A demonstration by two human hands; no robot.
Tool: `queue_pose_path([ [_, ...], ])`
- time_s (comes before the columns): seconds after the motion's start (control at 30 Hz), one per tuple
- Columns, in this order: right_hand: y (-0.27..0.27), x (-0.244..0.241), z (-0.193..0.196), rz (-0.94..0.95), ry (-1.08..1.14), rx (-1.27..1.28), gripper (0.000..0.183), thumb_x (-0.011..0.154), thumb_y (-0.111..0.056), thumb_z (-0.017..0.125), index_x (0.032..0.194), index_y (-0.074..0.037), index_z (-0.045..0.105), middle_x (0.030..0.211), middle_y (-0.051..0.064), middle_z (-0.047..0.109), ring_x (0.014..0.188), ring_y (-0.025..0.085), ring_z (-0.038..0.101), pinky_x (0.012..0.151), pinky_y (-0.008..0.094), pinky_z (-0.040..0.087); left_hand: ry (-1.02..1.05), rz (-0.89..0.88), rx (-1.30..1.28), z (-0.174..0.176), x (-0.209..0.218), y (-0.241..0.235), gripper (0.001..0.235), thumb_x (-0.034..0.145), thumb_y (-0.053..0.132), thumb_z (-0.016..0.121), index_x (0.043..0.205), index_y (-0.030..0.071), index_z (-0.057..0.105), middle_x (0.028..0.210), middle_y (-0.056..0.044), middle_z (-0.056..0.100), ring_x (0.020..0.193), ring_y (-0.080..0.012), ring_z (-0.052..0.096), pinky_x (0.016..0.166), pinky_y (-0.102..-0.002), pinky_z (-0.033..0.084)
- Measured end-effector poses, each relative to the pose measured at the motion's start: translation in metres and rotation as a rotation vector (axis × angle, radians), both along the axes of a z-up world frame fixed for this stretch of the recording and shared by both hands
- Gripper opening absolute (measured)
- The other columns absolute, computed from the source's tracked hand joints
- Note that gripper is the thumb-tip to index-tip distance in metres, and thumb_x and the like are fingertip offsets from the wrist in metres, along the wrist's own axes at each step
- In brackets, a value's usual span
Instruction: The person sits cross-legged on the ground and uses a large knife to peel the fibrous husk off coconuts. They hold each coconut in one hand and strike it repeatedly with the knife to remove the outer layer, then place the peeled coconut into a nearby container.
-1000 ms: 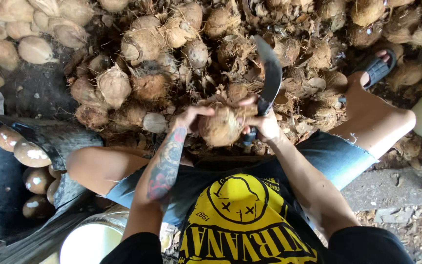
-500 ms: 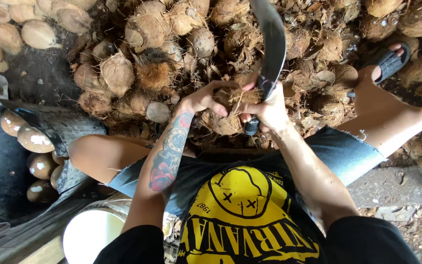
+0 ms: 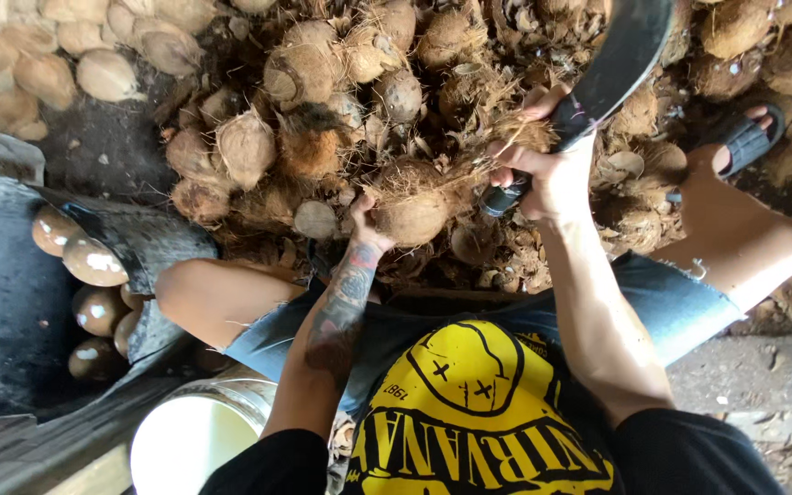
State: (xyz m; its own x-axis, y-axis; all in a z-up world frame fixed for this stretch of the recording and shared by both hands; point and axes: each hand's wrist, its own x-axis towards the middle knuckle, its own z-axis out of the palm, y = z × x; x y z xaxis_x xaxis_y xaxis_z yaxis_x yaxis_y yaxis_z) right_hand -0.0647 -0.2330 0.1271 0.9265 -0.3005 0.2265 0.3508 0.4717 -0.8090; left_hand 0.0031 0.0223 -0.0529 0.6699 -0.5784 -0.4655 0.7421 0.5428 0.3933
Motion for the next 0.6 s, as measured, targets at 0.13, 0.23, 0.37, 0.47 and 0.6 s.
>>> queue_pose_path([
  [0.13, 0.003, -0.002, 0.013, -0.231, 0.211, -0.016, 0.023, 0.083, 0.011, 0.065, 0.094, -0.009, 0.06, 0.097, 0.004, 0.064, 0.056, 0.014, 0.062, 0.049, 0.029, 0.057, -0.737, 0.153, 0.511, -0.029, 0.006, 0.007, 0.098, 0.051, 0.04, 0.089, 0.139, 0.02, 0.053, 0.151, -0.014, 0.046, 0.138, -0.0334, 0.046, 0.11, -0.056, 0.047],
  [0.23, -0.034, 0.002, -0.003, -0.43, 0.319, 0.109, 0.013, 0.079, 0.004, 0.066, 0.076, -0.007, 0.063, 0.07, 0.001, 0.063, 0.05, 0.013, 0.058, 0.048, 0.029, 0.05, 0.059, 0.01, 0.079, -0.021, -0.007, 0.016, 0.075, 0.07, 0.059, 0.072, 0.131, 0.017, 0.068, 0.142, -0.017, 0.06, 0.133, -0.0428, 0.056, 0.103, -0.07, 0.051],
  [0.37, -0.105, -0.012, 0.035, -0.465, 0.311, 0.05, 0.019, 0.086, -0.002, 0.072, 0.09, -0.011, 0.056, 0.077, -0.002, 0.063, 0.051, 0.01, 0.053, 0.047, 0.027, 0.052, 0.279, 0.03, 0.192, -0.024, -0.001, 0.027, 0.069, 0.063, 0.049, 0.08, 0.123, 0.015, 0.07, 0.128, -0.016, 0.066, 0.12, -0.0397, 0.062, 0.097, -0.059, 0.056],
  [0.47, -0.129, -0.031, 0.018, -0.365, 0.279, -0.942, 0.031, 0.107, 0.014, 0.083, 0.087, -0.006, 0.069, 0.093, 0.009, 0.076, 0.079, 0.021, 0.078, 0.063, 0.028, 0.061, 0.159, 0.045, 0.403, 0.013, 0.002, 0.016, 0.108, 0.055, 0.062, 0.072, 0.149, 0.018, 0.043, 0.158, -0.024, 0.037, 0.146, -0.0479, 0.043, 0.11, -0.071, 0.048],
  [0.6, -0.067, -0.026, -0.02, -0.064, 0.538, -0.618, 0.024, 0.093, 0.016, 0.067, 0.094, -0.007, 0.062, 0.087, 0.006, 0.072, 0.057, 0.013, 0.066, 0.048, 0.026, 0.057, -0.386, 0.348, 0.213, -0.008, 0.008, 0.019, 0.039, 0.091, 0.045, 0.077, 0.128, 0.039, 0.065, 0.161, -0.02, 0.044, 0.144, -0.0458, 0.046, 0.104, -0.074, 0.05],
])
